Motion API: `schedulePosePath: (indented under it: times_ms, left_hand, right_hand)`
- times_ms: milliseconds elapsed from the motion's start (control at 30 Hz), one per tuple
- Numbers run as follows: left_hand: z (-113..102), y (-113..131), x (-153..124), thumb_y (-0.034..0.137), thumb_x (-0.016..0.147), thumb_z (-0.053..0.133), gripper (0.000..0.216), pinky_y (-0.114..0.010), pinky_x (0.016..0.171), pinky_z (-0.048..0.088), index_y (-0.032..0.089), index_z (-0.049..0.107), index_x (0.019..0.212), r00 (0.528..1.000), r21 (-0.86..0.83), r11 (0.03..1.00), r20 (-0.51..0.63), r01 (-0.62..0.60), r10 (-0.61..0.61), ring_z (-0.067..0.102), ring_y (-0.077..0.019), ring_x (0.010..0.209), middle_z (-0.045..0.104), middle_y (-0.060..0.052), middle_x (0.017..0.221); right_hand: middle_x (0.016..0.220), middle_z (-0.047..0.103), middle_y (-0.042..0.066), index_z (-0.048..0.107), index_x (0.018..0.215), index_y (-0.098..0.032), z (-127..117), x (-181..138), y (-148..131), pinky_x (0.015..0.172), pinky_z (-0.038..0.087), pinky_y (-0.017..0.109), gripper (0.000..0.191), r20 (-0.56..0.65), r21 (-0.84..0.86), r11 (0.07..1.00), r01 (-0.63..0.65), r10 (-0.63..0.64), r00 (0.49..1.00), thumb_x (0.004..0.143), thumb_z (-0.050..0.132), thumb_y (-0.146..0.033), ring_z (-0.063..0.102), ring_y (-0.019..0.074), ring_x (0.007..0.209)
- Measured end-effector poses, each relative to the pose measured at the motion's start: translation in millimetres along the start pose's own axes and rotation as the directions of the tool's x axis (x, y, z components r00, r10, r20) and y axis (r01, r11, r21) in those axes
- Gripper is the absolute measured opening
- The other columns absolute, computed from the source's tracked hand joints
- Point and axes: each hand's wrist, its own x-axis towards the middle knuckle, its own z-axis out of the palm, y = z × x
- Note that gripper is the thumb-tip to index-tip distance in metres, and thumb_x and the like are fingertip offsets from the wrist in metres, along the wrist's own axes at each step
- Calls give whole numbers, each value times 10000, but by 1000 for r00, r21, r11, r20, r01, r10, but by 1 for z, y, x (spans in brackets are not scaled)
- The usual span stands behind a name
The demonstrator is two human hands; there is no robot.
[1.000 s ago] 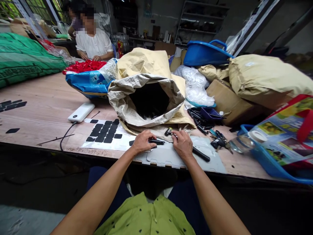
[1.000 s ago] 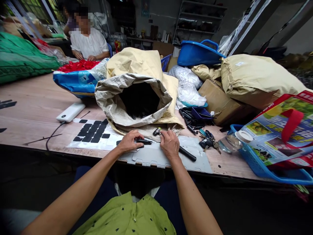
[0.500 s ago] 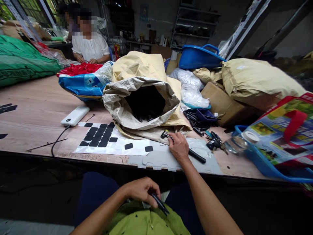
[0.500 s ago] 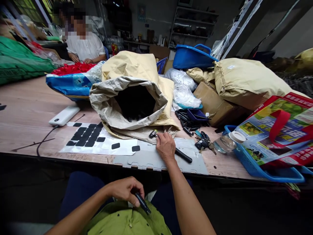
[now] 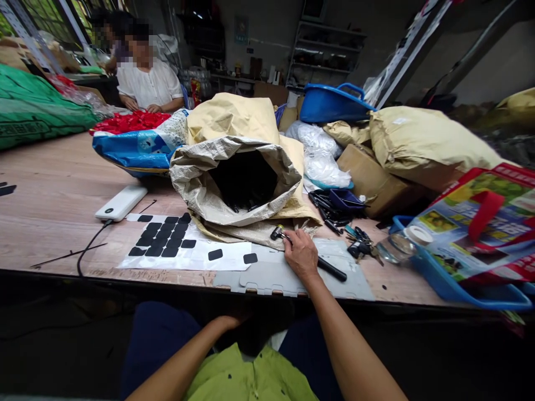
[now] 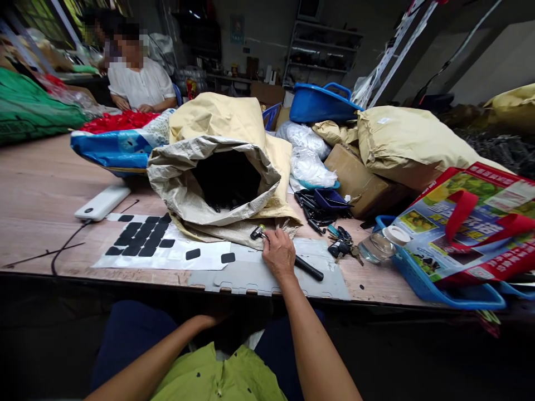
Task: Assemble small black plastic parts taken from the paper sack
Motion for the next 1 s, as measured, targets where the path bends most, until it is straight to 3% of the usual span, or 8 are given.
schedulePosePath:
  times_ms: [100,200,267,333,433,567,800,1000]
  left_hand:
    - [-13,32,-23,453,808,718,415,-416,922,532,272,735,1180,964,183,983,264,-20,-30,682,-311,1065,751,-62,1110]
    - [-52,85,-52,492,785,761,457,-348,813,548,259,746,1178,768,96,968,629,-232,121,706,-252,898,762,-39,978]
    - [-92,123,-63,484,830,732,488,-308,806,547,252,706,1259,686,-127,955,671,-268,282,702,-214,895,760,-42,1007]
    - [-139,153,-60,476,872,691,448,-305,811,546,214,708,1235,786,-227,922,483,-313,385,699,-205,899,756,-66,1018]
    - [-204,174,-27,505,876,654,414,-307,751,537,157,732,1087,908,-48,920,-190,-389,374,682,-205,830,742,-80,923]
    - [-250,169,33,429,865,650,298,-363,815,518,146,737,899,572,188,977,-815,102,97,682,-279,924,736,-132,893]
    - [-263,149,59,387,790,745,355,-430,845,516,111,721,1011,498,133,896,-860,424,-108,670,-381,1061,728,-232,1035]
    - [-237,149,25,429,867,645,299,-319,777,483,170,745,978,497,350,930,-830,109,254,666,-237,864,727,-89,891]
  right_hand:
    - [966,617,62,704,1105,-230,2,0,1,843,394,326,231,1,-6,1000,-2,2,1000,930,556,-257,508,221,931]
    - [963,612,65,703,1106,-229,3,0,1,844,392,329,231,5,-10,1000,1,-1,1000,933,553,-263,506,222,929]
    - [958,611,66,704,1103,-230,3,0,1,841,390,330,231,6,-10,1000,0,0,1000,933,551,-262,503,222,923]
    - [955,612,66,706,1098,-230,2,0,1,837,389,330,230,4,-7,1000,-6,6,1000,930,551,-260,501,222,919]
    - [951,614,64,708,1094,-232,2,0,0,834,393,331,230,-2,1,1000,-3,3,1000,926,555,-260,504,223,921]
    - [950,615,64,707,1090,-239,2,1,1,830,399,334,226,-8,5,1000,-2,2,1000,922,557,-258,509,224,920]
    - [960,616,65,703,1091,-229,1,1,1,850,402,328,219,4,16,1000,-11,11,1000,925,563,-257,514,221,937]
    - [964,619,63,703,1087,-227,1,1,1,851,397,324,214,10,12,1000,-21,20,1000,924,568,-257,513,222,939]
